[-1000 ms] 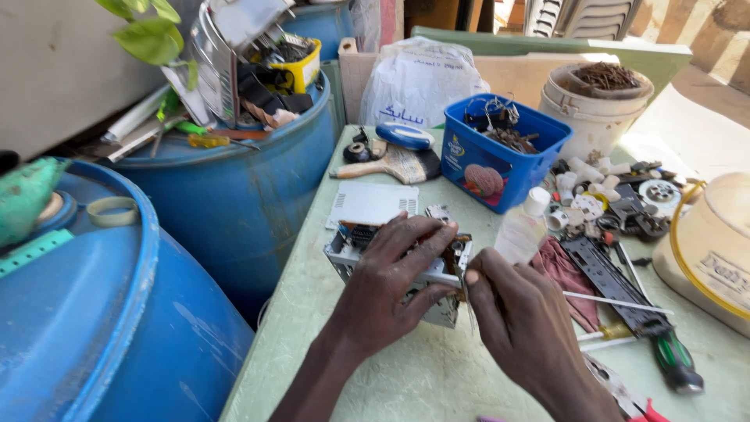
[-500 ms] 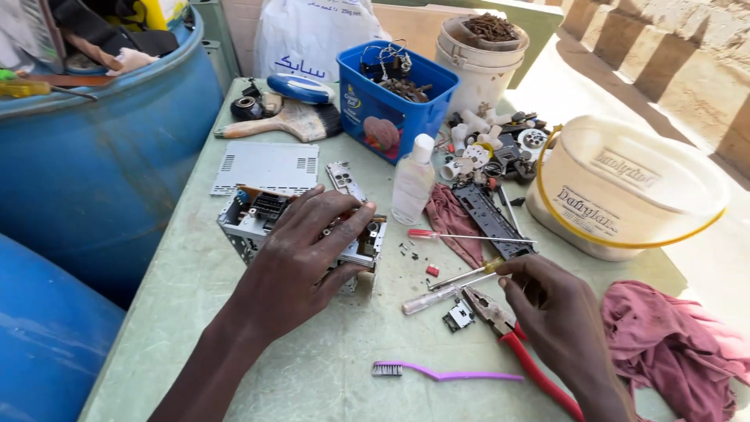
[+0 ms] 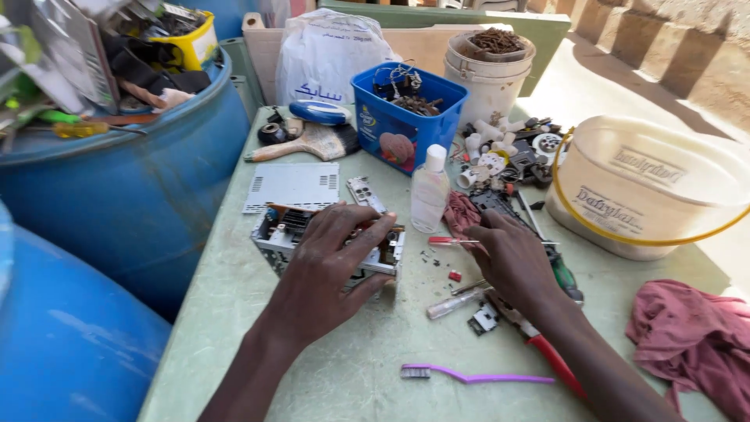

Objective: Assembling a car stereo unit by fitting circuit boards and internal components into a metal chassis

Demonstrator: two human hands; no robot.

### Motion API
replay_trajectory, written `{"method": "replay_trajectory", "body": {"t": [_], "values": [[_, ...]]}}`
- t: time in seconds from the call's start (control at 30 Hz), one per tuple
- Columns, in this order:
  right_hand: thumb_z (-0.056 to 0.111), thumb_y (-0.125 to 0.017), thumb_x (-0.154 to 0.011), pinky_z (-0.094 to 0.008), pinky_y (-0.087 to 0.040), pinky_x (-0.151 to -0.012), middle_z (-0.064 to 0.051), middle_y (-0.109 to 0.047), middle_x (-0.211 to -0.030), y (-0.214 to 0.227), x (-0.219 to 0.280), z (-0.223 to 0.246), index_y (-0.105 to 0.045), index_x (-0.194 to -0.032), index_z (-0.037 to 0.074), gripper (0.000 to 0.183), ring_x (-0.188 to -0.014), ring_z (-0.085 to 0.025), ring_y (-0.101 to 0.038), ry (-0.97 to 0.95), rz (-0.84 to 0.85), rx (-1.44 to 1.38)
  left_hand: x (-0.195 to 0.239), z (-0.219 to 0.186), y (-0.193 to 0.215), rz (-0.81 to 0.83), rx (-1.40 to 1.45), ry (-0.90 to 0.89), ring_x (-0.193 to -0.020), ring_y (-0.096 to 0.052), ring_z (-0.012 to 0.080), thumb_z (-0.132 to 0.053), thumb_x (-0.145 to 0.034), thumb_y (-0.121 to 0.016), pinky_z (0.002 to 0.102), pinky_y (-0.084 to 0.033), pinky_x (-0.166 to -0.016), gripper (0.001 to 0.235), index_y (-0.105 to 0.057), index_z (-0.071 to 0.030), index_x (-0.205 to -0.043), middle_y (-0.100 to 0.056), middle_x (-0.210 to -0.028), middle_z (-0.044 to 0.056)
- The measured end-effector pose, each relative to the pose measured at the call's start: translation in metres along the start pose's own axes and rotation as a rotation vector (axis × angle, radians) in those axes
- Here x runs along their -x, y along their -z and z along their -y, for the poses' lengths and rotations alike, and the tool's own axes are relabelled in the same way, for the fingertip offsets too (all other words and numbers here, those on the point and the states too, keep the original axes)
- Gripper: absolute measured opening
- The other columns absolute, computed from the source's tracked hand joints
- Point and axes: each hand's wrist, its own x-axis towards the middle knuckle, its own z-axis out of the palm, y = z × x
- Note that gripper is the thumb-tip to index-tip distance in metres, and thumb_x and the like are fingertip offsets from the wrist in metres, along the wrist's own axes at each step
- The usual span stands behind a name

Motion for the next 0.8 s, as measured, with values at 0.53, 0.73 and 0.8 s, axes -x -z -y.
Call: {"method": "replay_trajectory", "body": {"t": [0.53,0.73,0.8], "values": [[-0.001,-0.059,-0.107,-0.025,-0.041,-0.074,-0.011,-0.056,-0.101,0.059,0.08,-0.011,-0.05,-0.121,0.005,0.018,-0.084,-0.016,-0.053,-0.398,-0.689,-0.796,-0.003,-0.008,0.003,0.043,-0.134,-0.046,-0.121,-0.048,0.0342,-0.028,-0.086,-0.071,0.05,-0.038,-0.103,0.068,-0.045,-0.008,-0.145,-0.052,-0.133,0.014],[0.018,-0.048,-0.108,-0.022,-0.038,-0.048,-0.025,-0.062,-0.09,0.01,0.124,-0.026,-0.05,-0.096,0.008,0.016,-0.066,-0.03,-0.058,-0.595,-0.62,-1.577,-0.006,-0.01,0.009,0.08,-0.078,-0.075,-0.12,-0.047,0.0323,-0.032,-0.085,-0.063,0.047,-0.037,-0.104,0.067,-0.045,-0.006,-0.145,-0.052,-0.131,0.013],[0.028,-0.043,-0.113,-0.034,-0.039,-0.046,-0.027,-0.062,-0.088,0.015,0.122,-0.018,-0.054,-0.099,0.005,0.029,-0.061,-0.031,-0.056,-0.457,-0.571,-1.646,-0.005,-0.009,0.007,0.077,-0.101,-0.044,-0.124,-0.046,0.031,-0.035,-0.087,-0.067,0.047,-0.034,-0.107,0.07,-0.043,-0.008,-0.147,-0.051,-0.134,0.012]]}}
